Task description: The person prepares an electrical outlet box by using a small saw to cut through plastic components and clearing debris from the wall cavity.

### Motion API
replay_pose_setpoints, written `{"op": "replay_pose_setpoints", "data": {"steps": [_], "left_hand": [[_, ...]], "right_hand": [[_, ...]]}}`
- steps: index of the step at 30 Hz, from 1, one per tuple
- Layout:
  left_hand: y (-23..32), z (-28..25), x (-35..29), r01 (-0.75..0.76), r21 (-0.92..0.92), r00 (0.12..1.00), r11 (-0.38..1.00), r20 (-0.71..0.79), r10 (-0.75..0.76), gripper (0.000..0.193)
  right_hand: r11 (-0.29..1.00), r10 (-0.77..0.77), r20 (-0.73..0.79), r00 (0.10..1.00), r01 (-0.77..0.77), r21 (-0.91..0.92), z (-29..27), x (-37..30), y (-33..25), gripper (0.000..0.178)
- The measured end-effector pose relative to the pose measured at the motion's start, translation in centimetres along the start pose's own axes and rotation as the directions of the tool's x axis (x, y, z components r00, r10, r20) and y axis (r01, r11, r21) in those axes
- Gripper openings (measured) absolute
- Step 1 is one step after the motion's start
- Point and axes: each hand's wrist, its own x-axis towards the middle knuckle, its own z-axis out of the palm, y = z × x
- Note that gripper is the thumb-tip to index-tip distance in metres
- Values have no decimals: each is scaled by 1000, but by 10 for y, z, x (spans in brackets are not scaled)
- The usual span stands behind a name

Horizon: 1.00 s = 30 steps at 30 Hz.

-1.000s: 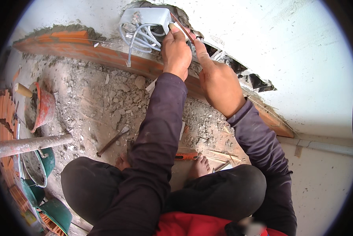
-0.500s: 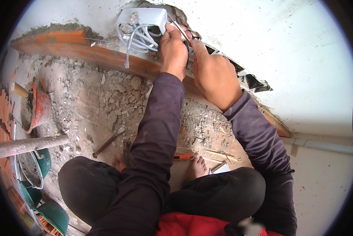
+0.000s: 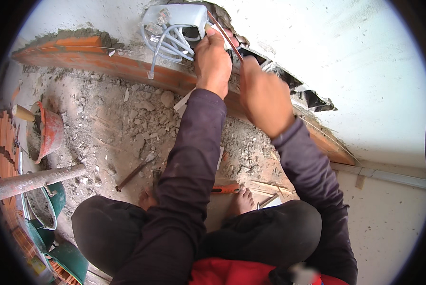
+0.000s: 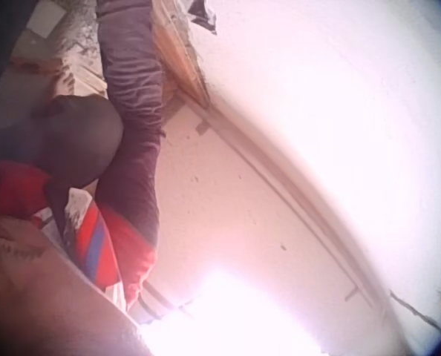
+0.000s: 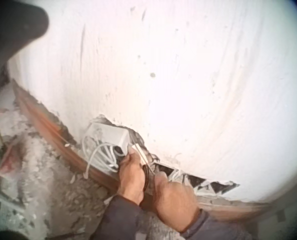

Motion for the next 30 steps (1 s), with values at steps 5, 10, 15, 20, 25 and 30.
{"op": "replay_pose_setpoints", "data": {"steps": [5, 10, 15, 20, 25, 30], "left_hand": [[0, 9, 0, 31, 99, 997, 995, -71, -24, 48], [6, 5, -4, 49, 12, 999, 999, -21, -49, 42], [2, 4, 0, 58, -60, 998, 997, 25, -56, 43], [1, 9, 0, 11, 29, 1000, 1000, 7, -11, 44], [2, -1, 3, 66, -57, 998, 996, 17, -65, 43], [-2, 8, 2, 11, 44, 1000, 999, 18, -11, 43]], "right_hand": [[1000, 9, -45, 999, -9, 13, 2, -10, 11, 11], [998, 61, 21, 998, -60, -34, 5, -17, 5, 9], [997, -78, -59, 995, 76, -33, 10, 14, 4, 10], [1000, 4, 18, 1000, -4, -10, 2, -4, 8, 9], [997, -52, -122, 991, 58, 42, 17, 8, 6, 8], [999, -34, -114, 993, 35, 6, 10, 2, 11, 8]]}}
